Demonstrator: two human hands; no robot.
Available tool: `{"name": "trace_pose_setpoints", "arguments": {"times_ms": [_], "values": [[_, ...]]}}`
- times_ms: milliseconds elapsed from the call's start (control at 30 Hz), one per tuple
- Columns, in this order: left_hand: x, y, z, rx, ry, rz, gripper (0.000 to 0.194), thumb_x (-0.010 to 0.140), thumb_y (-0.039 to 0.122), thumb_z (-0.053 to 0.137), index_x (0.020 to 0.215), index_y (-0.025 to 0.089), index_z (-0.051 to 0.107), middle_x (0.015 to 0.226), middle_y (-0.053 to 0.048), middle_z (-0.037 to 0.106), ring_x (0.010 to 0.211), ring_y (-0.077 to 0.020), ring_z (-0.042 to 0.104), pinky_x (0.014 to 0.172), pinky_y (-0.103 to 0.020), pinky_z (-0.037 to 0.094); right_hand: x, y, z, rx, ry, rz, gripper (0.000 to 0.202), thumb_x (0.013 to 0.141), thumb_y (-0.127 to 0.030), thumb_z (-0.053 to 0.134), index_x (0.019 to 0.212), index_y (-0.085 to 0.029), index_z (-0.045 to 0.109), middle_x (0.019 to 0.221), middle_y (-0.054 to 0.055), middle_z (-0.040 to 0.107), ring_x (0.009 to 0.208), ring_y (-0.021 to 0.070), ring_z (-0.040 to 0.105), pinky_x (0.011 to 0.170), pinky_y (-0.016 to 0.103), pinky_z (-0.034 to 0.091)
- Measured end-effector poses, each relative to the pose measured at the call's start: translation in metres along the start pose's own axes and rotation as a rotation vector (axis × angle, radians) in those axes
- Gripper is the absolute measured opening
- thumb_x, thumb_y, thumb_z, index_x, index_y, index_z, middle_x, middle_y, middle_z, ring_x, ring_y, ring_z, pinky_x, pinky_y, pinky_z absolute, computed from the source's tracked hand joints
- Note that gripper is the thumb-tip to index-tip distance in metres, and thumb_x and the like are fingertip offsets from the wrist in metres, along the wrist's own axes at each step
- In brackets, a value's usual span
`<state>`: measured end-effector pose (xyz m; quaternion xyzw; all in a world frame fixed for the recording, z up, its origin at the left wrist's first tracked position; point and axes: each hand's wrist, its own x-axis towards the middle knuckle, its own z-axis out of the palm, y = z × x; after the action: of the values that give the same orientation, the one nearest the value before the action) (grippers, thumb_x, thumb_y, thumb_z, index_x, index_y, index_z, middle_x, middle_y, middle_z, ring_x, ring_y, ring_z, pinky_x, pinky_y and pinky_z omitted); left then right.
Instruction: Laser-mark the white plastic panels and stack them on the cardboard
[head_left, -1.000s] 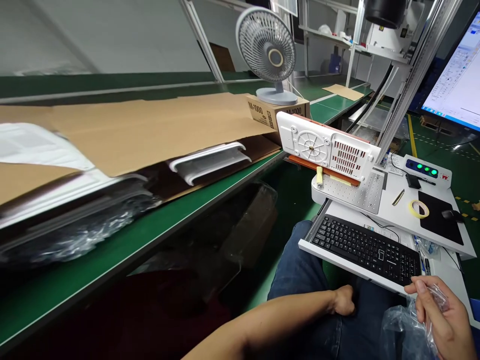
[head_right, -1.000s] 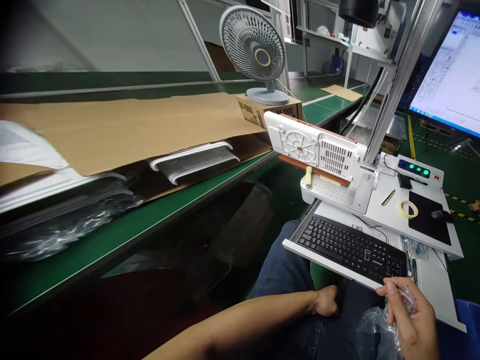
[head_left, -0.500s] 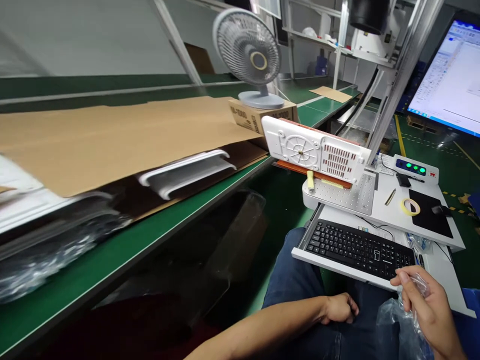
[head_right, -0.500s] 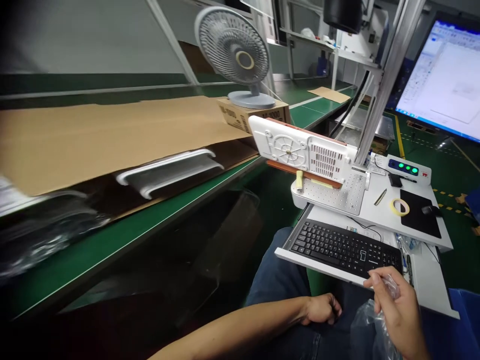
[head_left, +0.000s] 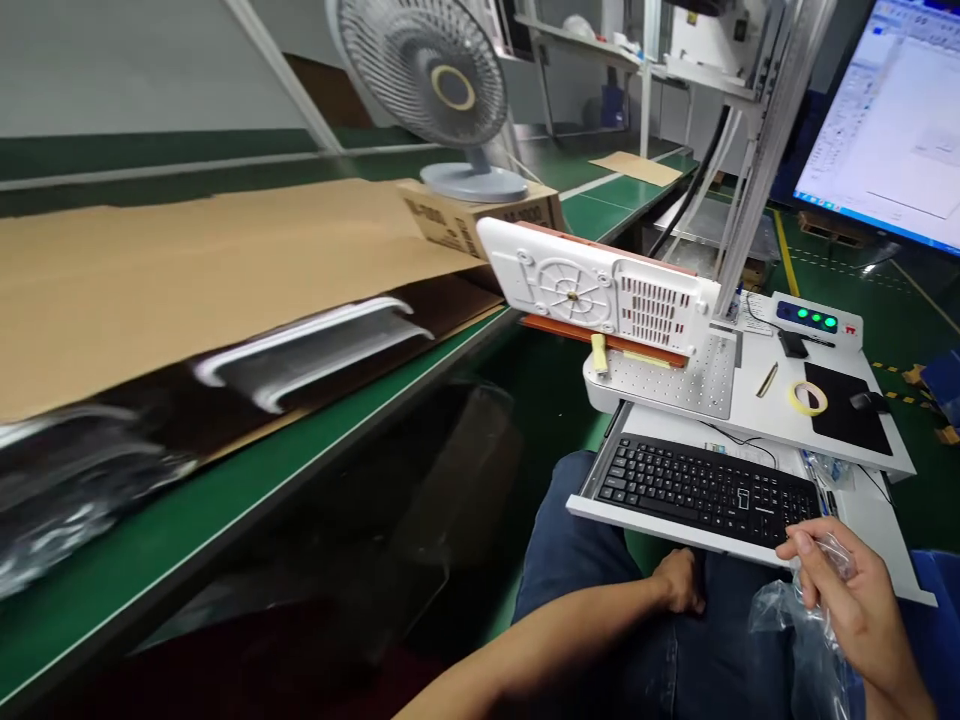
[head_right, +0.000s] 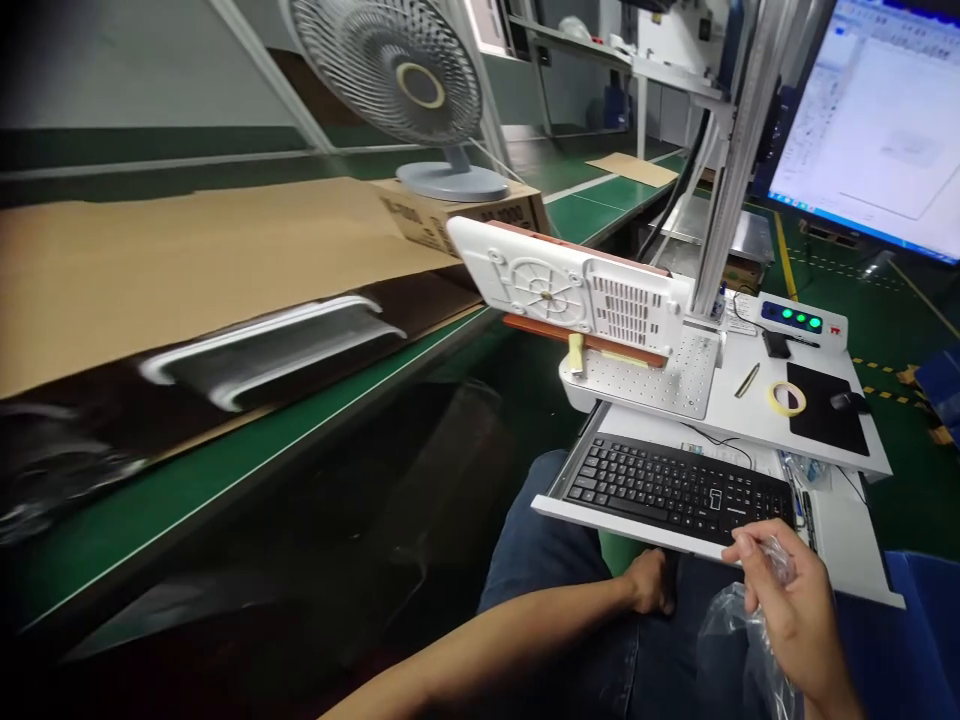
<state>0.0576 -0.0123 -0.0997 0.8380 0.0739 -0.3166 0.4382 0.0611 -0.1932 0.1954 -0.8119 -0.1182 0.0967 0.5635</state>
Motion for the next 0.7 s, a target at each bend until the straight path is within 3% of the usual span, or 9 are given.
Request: {"name": "trace_pose_setpoints", "arguments": {"times_ms": [100, 200, 333, 467, 533, 600, 633, 700], "values": [[0.003, 0.002, 0.0, 0.054, 0.07, -0.108, 0.052, 0.047, 0.022, 0.098, 0.096, 0.018, 0.082, 0.113, -0.014, 0.081, 0.116, -0.0438, 0.078, 0.1, -0.049, 0.065, 0.001, -0.002, 0.003, -0.004, 0.02, 0.01, 0.048, 0.1, -0.069, 0.076, 0.107, -0.021, 0.079, 0.093, 0.01, 0.076, 0.058, 0.0143, 0.056, 0.054, 0.026, 0.048], [0.002, 0.007, -0.006, 0.089, 0.12, -0.123, 0.068, 0.052, 0.012, 0.088, 0.12, 0.017, 0.079, 0.132, -0.021, 0.077, 0.128, -0.0447, 0.074, 0.105, -0.047, 0.063, -0.001, -0.012, 0.01, -0.005, 0.054, 0.043, 0.05, 0.099, -0.07, 0.075, 0.106, -0.021, 0.078, 0.084, 0.008, 0.073, 0.06, 0.0148, 0.054, 0.057, 0.027, 0.046], [-0.009, 0.02, -0.02, 0.142, 0.124, -0.114, 0.076, 0.056, 0.01, 0.08, 0.131, 0.02, 0.077, 0.134, -0.024, 0.077, 0.127, -0.0467, 0.075, 0.102, -0.05, 0.063, -0.007, -0.018, 0.009, 0.0, 0.076, 0.051, 0.05, 0.1, -0.07, 0.075, 0.109, -0.021, 0.078, 0.09, 0.008, 0.075, 0.062, 0.015, 0.054, 0.058, 0.027, 0.047], [-0.047, 0.029, -0.031, 0.22, 0.061, -0.057, 0.066, 0.066, 0.019, 0.08, 0.131, 0.012, 0.076, 0.125, -0.031, 0.078, 0.12, -0.0541, 0.076, 0.096, -0.062, 0.064, -0.01, -0.005, -0.014, -0.051, 0.07, 0.019, 0.048, 0.097, -0.068, 0.079, 0.112, -0.022, 0.078, 0.074, 0.005, 0.068, 0.06, 0.0182, 0.058, 0.058, 0.027, 0.053], [-0.078, 0.03, -0.032, 0.252, 0.03, 0.033, 0.064, 0.074, 0.026, 0.079, 0.135, 0.011, 0.074, 0.128, -0.031, 0.078, 0.123, -0.0536, 0.075, 0.102, -0.064, 0.061, -0.011, 0.001, -0.028, -0.065, 0.076, 0.005, 0.045, 0.097, -0.066, 0.079, 0.111, -0.023, 0.078, 0.066, 0.003, 0.063, 0.058, 0.0188, 0.059, 0.057, 0.026, 0.055], [-0.109, 0.033, -0.033, 0.188, 0.011, 0.225, 0.066, 0.08, 0.034, 0.079, 0.143, 0.017, 0.071, 0.137, -0.025, 0.076, 0.131, -0.0491, 0.072, 0.113, -0.062, 0.056, -0.012, 0.001, -0.033, -0.06, 0.092, 0.008, 0.043, 0.098, -0.064, 0.079, 0.11, -0.023, 0.079, 0.062, 0.002, 0.06, 0.055, 0.0174, 0.057, 0.053, 0.023, 0.054], [-0.122, 0.037, -0.033, 0.095, 0.001, 0.355, 0.074, 0.08, 0.039, 0.082, 0.15, 0.02, 0.067, 0.146, -0.022, 0.072, 0.135, -0.0465, 0.07, 0.117, -0.06, 0.054, -0.013, -0.003, -0.031, -0.051, 0.101, 0.006, 0.043, 0.097, -0.064, 0.08, 0.109, -0.023, 0.079, 0.062, 0.002, 0.059, 0.053, 0.0169, 0.056, 0.051, 0.022, 0.053], [-0.142, 0.05, -0.033, -0.182, -0.038, 0.65, 0.11, 0.07, 0.052, 0.094, 0.166, 0.024, 0.05, 0.167, -0.021, 0.055, 0.144, -0.0443, 0.063, 0.122, -0.056, 0.051, -0.015, -0.017, -0.017, -0.016, 0.123, -0.007, 0.046, 0.095, -0.065, 0.082, 0.106, -0.021, 0.078, 0.063, 0.003, 0.061, 0.053, 0.0167, 0.057, 0.048, 0.021, 0.051]]}}
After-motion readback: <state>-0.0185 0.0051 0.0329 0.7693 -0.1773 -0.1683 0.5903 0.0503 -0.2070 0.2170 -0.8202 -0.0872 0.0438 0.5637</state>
